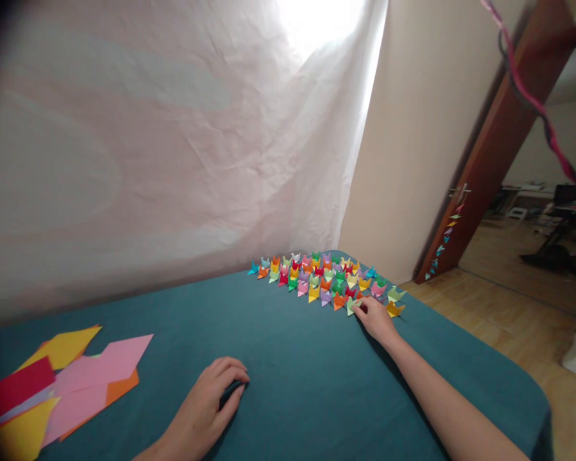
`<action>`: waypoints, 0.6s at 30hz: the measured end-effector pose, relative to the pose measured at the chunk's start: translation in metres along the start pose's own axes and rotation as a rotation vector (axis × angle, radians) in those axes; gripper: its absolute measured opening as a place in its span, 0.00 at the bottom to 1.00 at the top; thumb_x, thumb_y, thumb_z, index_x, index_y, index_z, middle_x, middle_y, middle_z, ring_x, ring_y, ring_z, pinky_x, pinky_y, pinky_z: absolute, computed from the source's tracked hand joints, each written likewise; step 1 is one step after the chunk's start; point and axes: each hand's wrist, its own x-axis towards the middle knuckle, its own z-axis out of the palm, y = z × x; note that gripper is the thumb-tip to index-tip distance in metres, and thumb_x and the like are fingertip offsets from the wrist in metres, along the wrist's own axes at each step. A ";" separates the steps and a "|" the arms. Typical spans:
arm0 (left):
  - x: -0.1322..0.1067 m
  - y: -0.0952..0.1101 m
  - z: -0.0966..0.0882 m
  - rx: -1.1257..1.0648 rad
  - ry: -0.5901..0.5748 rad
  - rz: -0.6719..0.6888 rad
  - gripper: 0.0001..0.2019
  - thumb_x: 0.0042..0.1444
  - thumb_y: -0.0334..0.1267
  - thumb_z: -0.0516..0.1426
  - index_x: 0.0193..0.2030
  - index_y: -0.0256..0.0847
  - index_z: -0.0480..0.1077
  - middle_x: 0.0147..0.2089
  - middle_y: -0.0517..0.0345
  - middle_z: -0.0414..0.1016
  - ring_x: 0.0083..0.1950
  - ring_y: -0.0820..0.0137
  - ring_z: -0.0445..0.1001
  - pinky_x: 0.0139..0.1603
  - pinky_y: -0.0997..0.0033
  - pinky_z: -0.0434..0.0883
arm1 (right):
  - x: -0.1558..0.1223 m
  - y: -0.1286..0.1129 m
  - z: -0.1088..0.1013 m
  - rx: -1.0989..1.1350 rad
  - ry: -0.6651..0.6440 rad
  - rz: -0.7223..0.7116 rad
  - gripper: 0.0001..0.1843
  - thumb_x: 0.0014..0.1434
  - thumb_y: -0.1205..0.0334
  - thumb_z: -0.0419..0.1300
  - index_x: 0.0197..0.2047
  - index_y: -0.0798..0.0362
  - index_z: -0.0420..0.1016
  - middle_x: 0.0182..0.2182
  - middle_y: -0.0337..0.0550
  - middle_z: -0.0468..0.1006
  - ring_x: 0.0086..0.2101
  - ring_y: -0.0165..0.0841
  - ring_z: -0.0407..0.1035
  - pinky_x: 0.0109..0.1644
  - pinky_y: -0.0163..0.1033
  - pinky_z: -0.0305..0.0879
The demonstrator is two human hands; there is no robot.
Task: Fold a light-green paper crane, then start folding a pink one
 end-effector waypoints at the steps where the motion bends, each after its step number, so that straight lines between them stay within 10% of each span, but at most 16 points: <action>1: 0.000 0.000 0.000 0.001 -0.001 -0.002 0.08 0.59 0.30 0.48 0.39 0.42 0.67 0.43 0.53 0.69 0.46 0.65 0.68 0.48 0.62 0.66 | 0.000 0.000 0.001 -0.004 0.000 0.001 0.16 0.54 0.50 0.52 0.28 0.53 0.72 0.25 0.44 0.73 0.27 0.37 0.66 0.32 0.39 0.59; 18: 0.001 0.002 -0.001 0.009 -0.029 -0.026 0.08 0.58 0.29 0.49 0.40 0.42 0.67 0.44 0.54 0.68 0.46 0.66 0.67 0.48 0.63 0.64 | -0.002 -0.006 -0.007 0.060 0.047 -0.001 0.15 0.50 0.51 0.57 0.29 0.54 0.74 0.26 0.44 0.74 0.27 0.36 0.68 0.31 0.39 0.62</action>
